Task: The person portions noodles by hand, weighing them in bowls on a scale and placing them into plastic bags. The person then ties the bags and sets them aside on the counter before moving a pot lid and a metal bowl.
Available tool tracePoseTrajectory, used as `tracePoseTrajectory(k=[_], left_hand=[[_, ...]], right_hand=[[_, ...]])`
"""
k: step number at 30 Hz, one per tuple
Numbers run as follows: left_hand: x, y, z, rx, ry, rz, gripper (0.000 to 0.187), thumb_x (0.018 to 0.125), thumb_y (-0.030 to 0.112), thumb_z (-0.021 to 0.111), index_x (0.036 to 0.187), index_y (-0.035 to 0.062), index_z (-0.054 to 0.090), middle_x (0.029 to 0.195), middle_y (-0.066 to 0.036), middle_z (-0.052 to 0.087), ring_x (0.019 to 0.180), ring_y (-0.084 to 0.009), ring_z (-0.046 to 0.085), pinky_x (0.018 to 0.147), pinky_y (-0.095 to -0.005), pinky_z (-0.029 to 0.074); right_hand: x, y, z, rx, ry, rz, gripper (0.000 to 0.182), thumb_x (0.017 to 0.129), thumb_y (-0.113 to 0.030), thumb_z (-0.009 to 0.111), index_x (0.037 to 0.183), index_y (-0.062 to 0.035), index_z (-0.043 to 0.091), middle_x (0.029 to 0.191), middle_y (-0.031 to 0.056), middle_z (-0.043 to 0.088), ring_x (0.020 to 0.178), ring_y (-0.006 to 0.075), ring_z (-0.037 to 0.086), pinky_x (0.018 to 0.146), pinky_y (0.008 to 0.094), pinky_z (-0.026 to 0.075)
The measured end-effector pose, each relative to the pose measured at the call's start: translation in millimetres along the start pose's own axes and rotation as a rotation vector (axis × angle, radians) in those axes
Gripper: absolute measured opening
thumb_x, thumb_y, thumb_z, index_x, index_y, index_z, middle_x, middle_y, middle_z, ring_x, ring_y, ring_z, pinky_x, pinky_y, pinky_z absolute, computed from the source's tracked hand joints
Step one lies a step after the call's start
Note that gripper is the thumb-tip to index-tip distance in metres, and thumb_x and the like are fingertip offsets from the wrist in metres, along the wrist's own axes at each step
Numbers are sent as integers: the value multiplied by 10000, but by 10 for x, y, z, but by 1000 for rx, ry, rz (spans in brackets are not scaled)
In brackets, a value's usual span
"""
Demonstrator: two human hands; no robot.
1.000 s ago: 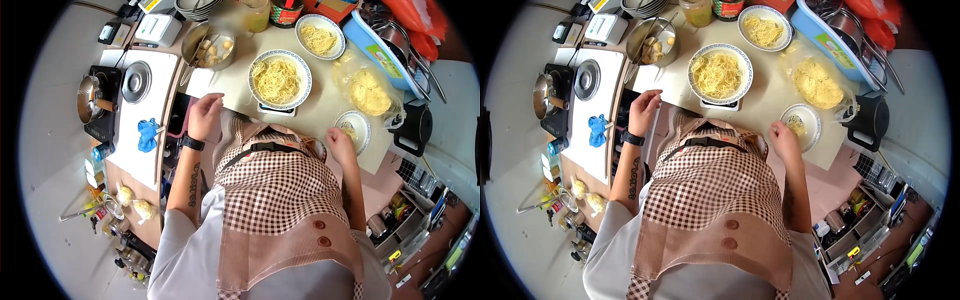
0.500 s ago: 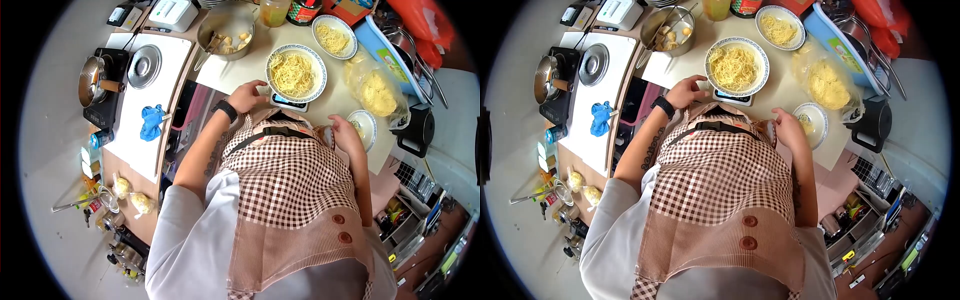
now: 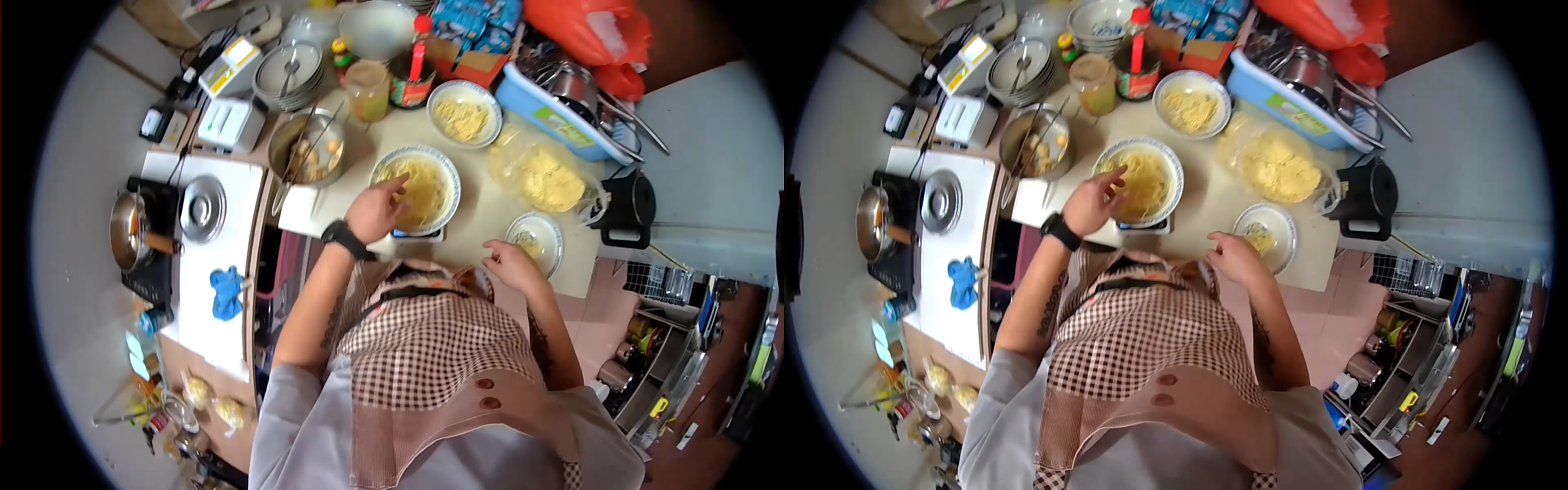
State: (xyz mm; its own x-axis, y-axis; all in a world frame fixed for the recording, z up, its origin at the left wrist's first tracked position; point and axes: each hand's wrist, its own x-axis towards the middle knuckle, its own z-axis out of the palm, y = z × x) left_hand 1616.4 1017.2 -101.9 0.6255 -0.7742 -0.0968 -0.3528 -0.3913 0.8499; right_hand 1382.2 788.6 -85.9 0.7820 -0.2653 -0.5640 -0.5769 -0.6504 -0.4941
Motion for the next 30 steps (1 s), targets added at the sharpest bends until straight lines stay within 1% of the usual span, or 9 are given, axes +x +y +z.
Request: tracePoseTrajectory(k=[3,10,12,14,17,20,22,26,30], left_hand=[[-103,43,5,-50,113,153,508,883,167,659,1352,28,522,1179,-244,623,1025,-368,631,869,-424,509],[-785,29,-12,-235,172,-189,233,916,116,668,1115,-5,676,968,-96,696,826,-151,655,666,-268,528],[-1027,-174,77,-384,230,-207,226,924,96,655,1123,-9,675,929,-81,691,781,-120,647,665,-245,521],[-1229,-286,112,-365,270,-255,215,921,90,656,1111,-8,676,905,-68,687,774,-106,646,669,-243,518],[-1362,-257,130,-367,319,-315,185,915,80,659,1073,-15,680,894,-66,685,772,-112,647,673,-248,520],[-1375,-122,100,-382,349,-330,185,921,79,660,1074,-25,674,907,-60,686,800,-108,640,717,-245,515],[-1305,-47,68,-432,361,-338,205,936,92,665,1091,-41,661,923,-42,683,840,-96,623,782,-240,502],[-1000,164,-3,-498,383,-202,191,929,90,657,1072,-36,675,902,-68,693,791,-105,632,704,-244,512],[-454,699,-218,-351,315,16,161,912,101,668,1011,-26,688,900,-105,702,819,-153,638,766,-282,507]], right_hand=[[207,-82,-369,49,155,-134,345,873,-212,646,1180,-54,645,868,188,694,786,326,672,737,399,531],[1027,-313,-2480,46,1060,-316,294,912,-146,609,1178,-23,619,795,158,673,728,281,664,710,381,523],[1356,-208,-3181,-149,1315,-314,311,908,-158,600,1185,-16,613,870,173,686,775,344,674,735,414,533],[1652,-200,-3663,-76,1421,-282,272,877,-182,605,1105,-46,663,1051,229,664,994,405,631,866,477,498],[2141,144,-4062,-521,1187,-159,214,846,-179,627,993,-39,695,1097,230,641,1041,396,604,905,470,478],[2050,21,-4138,-211,1410,-30,169,835,-176,639,891,-28,698,1041,216,634,1003,384,606,879,464,486],[1719,-125,-4069,-80,1728,-261,176,861,-205,660,893,-32,666,927,169,620,870,333,608,787,424,491],[960,-633,-3502,908,1390,-676,146,972,-154,583,929,-16,605,978,52,630,892,152,597,811,311,477],[604,-1021,-2520,1465,834,-811,91,979,-107,543,1036,-44,574,1013,45,632,949,135,598,888,291,470]])
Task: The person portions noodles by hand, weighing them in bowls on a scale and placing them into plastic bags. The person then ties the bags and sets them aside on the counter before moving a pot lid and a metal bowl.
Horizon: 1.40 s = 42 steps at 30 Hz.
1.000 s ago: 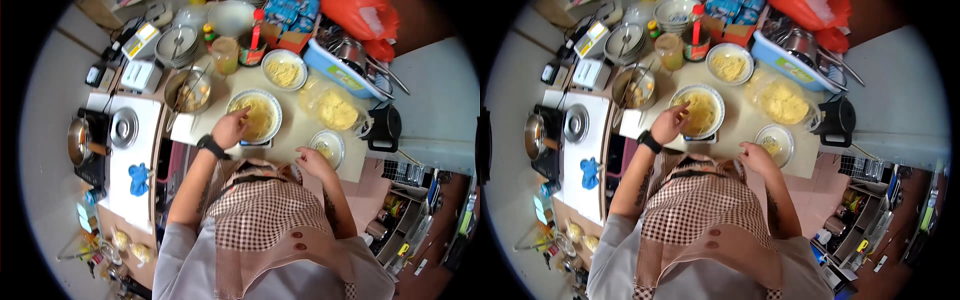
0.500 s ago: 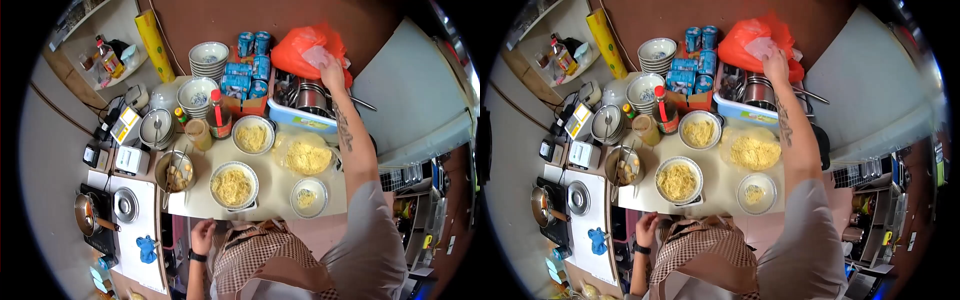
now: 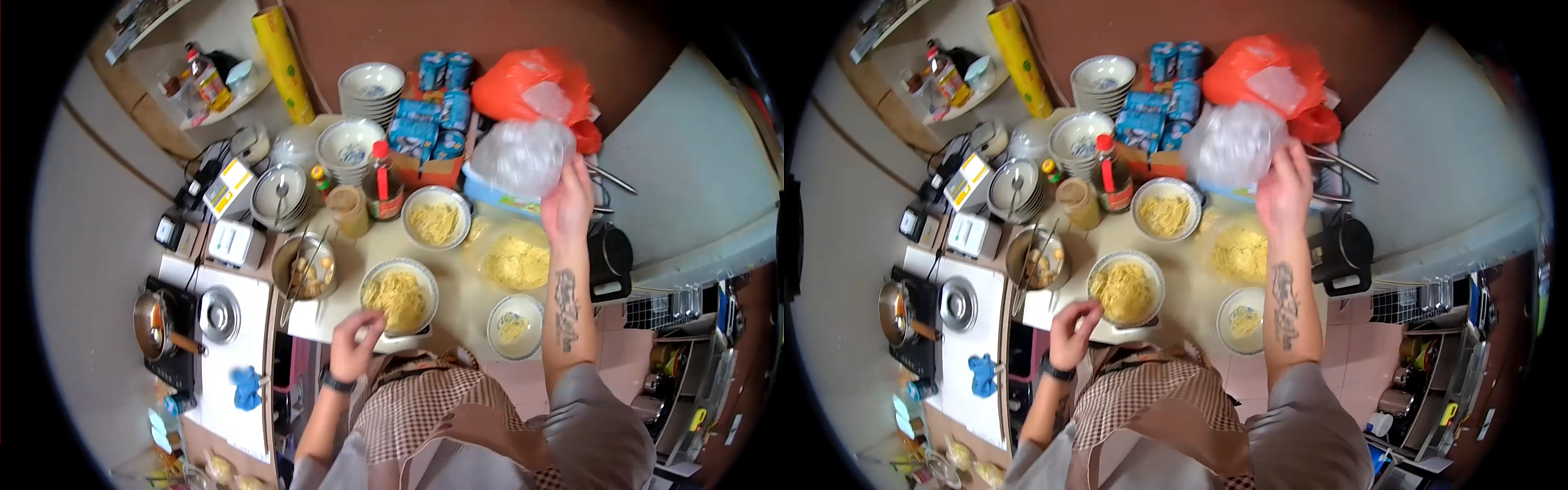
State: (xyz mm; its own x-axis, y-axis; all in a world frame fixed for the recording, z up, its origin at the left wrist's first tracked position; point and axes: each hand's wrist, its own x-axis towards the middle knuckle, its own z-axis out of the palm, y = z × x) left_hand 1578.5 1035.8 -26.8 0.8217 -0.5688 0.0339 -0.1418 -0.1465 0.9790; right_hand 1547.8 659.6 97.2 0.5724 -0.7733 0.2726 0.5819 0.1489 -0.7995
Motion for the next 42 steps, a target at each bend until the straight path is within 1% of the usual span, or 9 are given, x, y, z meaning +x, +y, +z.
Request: tracePoseTrajectory(k=[5,8,10,14,18,22,26,31,42], left_hand=[[494,362,284,-871,-237,-149,650,931,96,636,1493,71,311,1411,-115,469,1281,-218,478,1012,-345,441],[522,300,324,-683,-477,-162,393,919,97,682,1291,32,574,1169,-43,643,1055,-113,592,905,-265,482],[439,180,344,-638,-254,-276,135,898,95,711,1002,10,694,897,2,693,832,-74,616,803,-250,494],[332,-120,90,-1022,-268,-130,126,914,100,669,992,2,681,924,-49,686,839,-117,611,783,-251,475],[213,-108,-86,-1178,-357,-377,262,948,197,631,1097,-17,657,801,-22,635,648,-94,573,593,-200,442],[197,155,-112,-639,-476,-468,389,959,274,639,1255,27,594,703,28,641,565,-11,512,504,-167,354],[56,150,-183,-272,-561,-275,162,868,81,741,1006,0,717,755,27,645,679,-51,561,649,-214,445],[21,350,-476,-133,-360,50,63,802,6,724,847,50,715,1187,-97,631,1120,-266,579,959,-363,447],[-149,340,-414,150,-336,381,114,706,-41,680,661,57,641,942,-80,727,1090,-312,619,935,-421,484]], right_hand=[[-1108,539,-141,158,-298,481,47,950,-71,551,974,-45,581,969,40,645,880,125,619,803,283,506],[-1408,679,-208,13,-422,547,55,904,-8,559,870,-51,559,917,65,634,863,145,613,774,280,504],[-1498,682,-315,60,-434,548,82,885,11,563,842,-53,534,909,78,625,865,164,611,769,289,504],[-1509,647,-445,143,-456,500,157,867,55,532,764,-58,499,969,111,595,857,201,600,767,317,505],[-1525,677,-476,-454,-530,321,197,852,112,490,749,-54,517,1014,99,570,829,183,568,770,289,474],[-1542,758,-428,-212,-338,348,207,864,110,483,749,-55,532,986,89,570,817,166,544,735,237,445],[-1540,691,-332,98,-353,467,201,899,100,451,762,-41,494,958,118,578,869,216,625,803,294,504],[-1530,682,-316,-413,-510,155,209,886,141,384,791,-18,481,982,152,591,874,249,646,837,354,519],[-1644,346,269,-351,-975,188,224,811,41,460,936,37,646,953,184,676,910,291,670,834,379,520]])
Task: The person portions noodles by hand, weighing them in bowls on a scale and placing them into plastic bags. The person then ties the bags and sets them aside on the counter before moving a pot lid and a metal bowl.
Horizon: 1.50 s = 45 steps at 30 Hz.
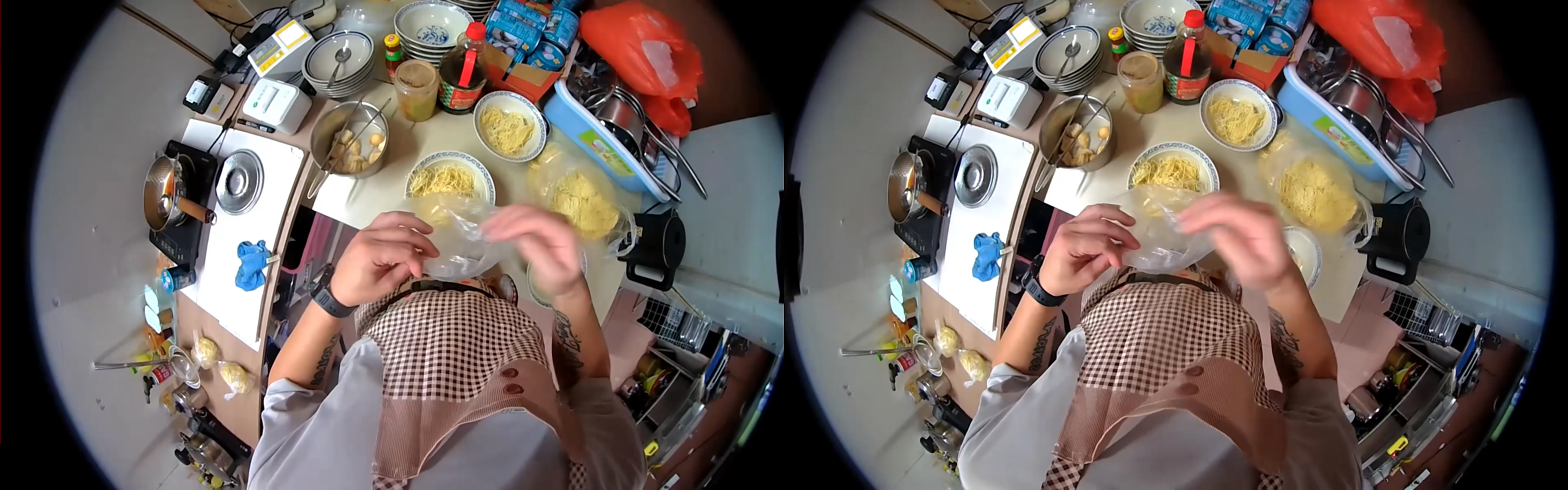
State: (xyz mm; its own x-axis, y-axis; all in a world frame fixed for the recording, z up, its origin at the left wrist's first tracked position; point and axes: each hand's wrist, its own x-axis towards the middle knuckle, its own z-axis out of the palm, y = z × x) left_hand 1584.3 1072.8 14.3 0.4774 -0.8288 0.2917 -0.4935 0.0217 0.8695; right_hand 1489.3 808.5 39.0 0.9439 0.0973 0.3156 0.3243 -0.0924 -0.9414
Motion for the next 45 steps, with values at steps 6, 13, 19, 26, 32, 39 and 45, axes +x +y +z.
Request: tracePoseTrajectory(k=[6,13,19,26,32,39,45], left_hand=[[-1,157,31,51,-177,-5,92,690,8,700,668,69,635,842,-54,708,732,-237,616,739,-369,469],[-385,-63,219,697,292,-351,303,727,127,750,1006,78,643,894,-84,589,758,-298,585,751,-389,455],[-740,-390,324,380,390,-822,488,776,246,782,1164,30,582,895,-119,583,745,-286,607,665,-382,498],[-706,-385,507,473,410,-588,387,812,302,744,1098,67,631,1077,-136,623,732,-297,654,636,-402,532],[-662,-801,677,508,-72,-862,486,809,518,651,943,54,703,825,-192,702,730,-379,685,665,-454,556],[-1142,-664,554,79,171,-765,197,791,177,730,850,-5,686,750,-149,642,660,-263,625,625,-360,494],[-1340,-413,196,120,589,-716,212,822,78,723,666,-11,610,630,-106,530,593,-257,522,551,-369,389]], right_hand=[[-73,416,525,-1203,-572,361,267,805,-111,620,999,71,643,1140,233,626,867,317,695,731,383,568],[-18,311,812,-1028,-493,510,982,767,-321,773,1482,67,224,1458,323,351,945,360,689,784,381,584],[-111,493,1013,-947,-393,486,974,779,-268,754,1502,46,183,1517,339,245,934,380,681,790,406,585],[-93,488,1162,-875,-469,433,776,824,-46,569,1500,45,202,1534,344,204,905,406,677,775,438,576],[-109,423,1227,-770,-545,424,728,801,22,496,1483,57,243,1512,318,288,914,416,673,803,455,563],[-106,517,1067,-494,-308,307,444,881,-110,572,1312,-13,524,1298,194,542,1013,380,632,867,436,530],[197,1272,536,-936,-14,491,466,913,-348,610,1261,-40,574,1242,170,552,1120,352,561,942,435,484]])
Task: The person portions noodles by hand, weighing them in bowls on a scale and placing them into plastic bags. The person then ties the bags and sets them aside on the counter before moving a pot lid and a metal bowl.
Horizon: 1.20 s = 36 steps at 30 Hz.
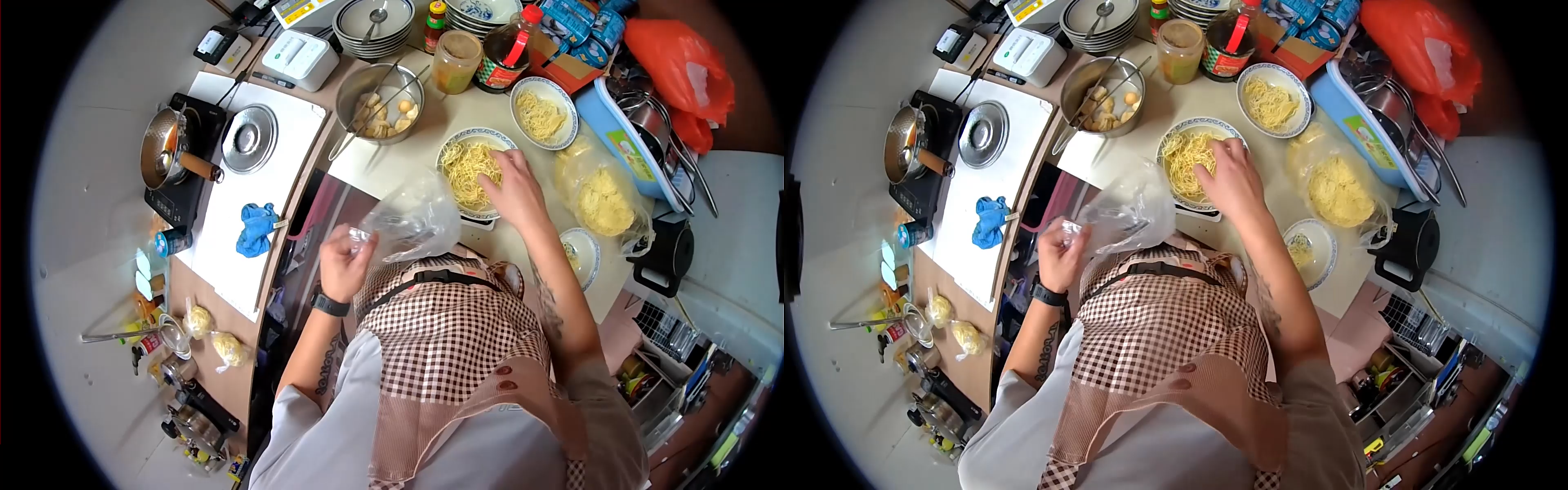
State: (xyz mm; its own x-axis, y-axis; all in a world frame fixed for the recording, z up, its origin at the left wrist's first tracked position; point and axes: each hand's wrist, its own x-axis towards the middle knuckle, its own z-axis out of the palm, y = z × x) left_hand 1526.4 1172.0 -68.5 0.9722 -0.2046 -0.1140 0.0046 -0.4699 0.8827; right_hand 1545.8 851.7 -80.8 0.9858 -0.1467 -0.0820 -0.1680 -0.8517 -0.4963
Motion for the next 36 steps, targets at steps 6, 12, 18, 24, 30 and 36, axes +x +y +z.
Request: tracePoseTrajectory(k=[6,12,18,24,30,36], left_hand=[[66,92,-114,107,94,239,219,806,68,729,672,-8,572,627,-118,518,616,-296,500,563,-387,382],[-24,144,-20,142,119,90,254,815,106,738,712,-8,535,624,-118,471,570,-259,441,526,-348,354],[77,218,125,-29,132,36,197,849,123,717,957,-11,621,614,-87,507,530,-132,424,505,-277,361],[213,299,196,-97,114,51,221,853,124,716,998,-16,624,600,-72,513,522,-117,416,501,-274,370],[349,658,303,-71,51,146,229,848,131,732,976,-15,611,613,-84,523,530,-118,445,515,-266,395],[491,1080,569,41,-33,226,228,855,147,730,973,-7,610,646,-92,556,542,-146,512,537,-264,436]], right_hand=[[363,-52,600,-195,-164,322,738,873,-602,567,1373,-69,468,1374,210,422,1293,392,396,1054,464,394],[246,39,800,-148,-74,201,588,800,-343,705,1315,-124,526,1273,196,435,1238,407,419,1007,467,438],[271,357,808,41,-66,30,443,751,-116,716,1185,-113,625,1223,193,504,1181,378,496,991,419,458],[251,684,522,757,-176,251,400,755,-8,649,1151,-44,616,976,39,654,788,126,642,729,283,548],[91,620,-234,1526,-272,273,438,780,29,568,1216,-10,568,1082,99,656,907,191,672,799,315,568],[-106,497,-748,1842,-363,144,458,833,-77,657,1274,1,564,1171,124,649,1000,244,681,879,382,576]])
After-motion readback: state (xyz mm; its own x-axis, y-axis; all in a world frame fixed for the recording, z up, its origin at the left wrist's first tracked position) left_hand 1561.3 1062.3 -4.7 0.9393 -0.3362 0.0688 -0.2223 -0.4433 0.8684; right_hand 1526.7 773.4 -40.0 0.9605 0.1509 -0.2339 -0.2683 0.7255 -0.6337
